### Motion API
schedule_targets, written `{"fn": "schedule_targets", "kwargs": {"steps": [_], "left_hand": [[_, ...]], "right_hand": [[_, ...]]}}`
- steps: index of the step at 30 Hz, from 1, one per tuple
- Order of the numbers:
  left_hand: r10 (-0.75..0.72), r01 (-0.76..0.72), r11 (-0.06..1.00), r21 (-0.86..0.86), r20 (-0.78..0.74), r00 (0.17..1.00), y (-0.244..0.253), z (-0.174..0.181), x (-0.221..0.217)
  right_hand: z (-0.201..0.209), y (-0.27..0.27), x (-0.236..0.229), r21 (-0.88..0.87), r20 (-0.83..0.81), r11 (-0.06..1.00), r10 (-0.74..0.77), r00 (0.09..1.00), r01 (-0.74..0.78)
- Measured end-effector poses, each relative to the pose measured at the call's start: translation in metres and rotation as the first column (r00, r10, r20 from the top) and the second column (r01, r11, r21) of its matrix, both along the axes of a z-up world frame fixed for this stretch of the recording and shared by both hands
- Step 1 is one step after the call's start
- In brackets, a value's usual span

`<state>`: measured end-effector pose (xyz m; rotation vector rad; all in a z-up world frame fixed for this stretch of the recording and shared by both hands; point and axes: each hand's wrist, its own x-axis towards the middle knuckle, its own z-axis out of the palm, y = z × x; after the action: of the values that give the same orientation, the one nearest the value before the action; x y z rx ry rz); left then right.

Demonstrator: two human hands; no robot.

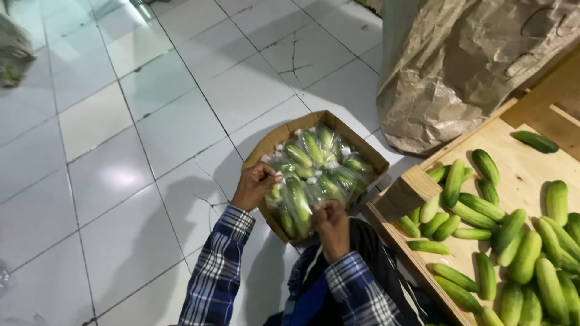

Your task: Packing individual cucumbers into plastic bags and organizing them in boxes.

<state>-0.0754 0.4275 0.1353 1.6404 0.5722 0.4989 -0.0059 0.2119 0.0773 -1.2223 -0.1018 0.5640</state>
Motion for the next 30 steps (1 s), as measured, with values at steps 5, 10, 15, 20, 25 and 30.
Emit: {"fn": "schedule_targets", "kwargs": {"steps": [5,10,15,20,25,30], "left_hand": [[0.163,-0.133,0.975,0.181,-0.165,0.973,0.065,-0.071,-0.002],[0.361,-0.232,0.912,0.337,-0.395,0.845,0.094,-0.12,-0.014],[0.462,-0.184,0.844,0.504,-0.508,0.727,0.071,-0.08,-0.003],[0.448,-0.019,0.818,0.575,-0.615,0.649,0.063,-0.072,0.007],[0.466,0.063,0.772,0.632,-0.632,0.619,0.079,-0.111,0.011],[0.472,0.134,0.713,0.688,-0.612,0.634,0.09,-0.15,0.009]], "right_hand": [[-0.051,0.048,-0.012,0.107,-0.273,0.991,0.11,0.956,-0.083],[-0.026,0.057,-0.022,0.204,-0.402,0.944,0.322,0.857,-0.259],[-0.078,0.072,-0.01,-0.211,-0.051,0.835,0.511,0.858,-0.509],[-0.048,0.072,-0.014,-0.554,0.221,0.682,0.673,0.706,-0.477],[-0.086,0.068,-0.012,-0.425,0.658,0.776,0.618,0.43,-0.466],[-0.132,0.074,-0.017,-0.531,0.661,0.771,0.636,0.398,-0.351]]}}
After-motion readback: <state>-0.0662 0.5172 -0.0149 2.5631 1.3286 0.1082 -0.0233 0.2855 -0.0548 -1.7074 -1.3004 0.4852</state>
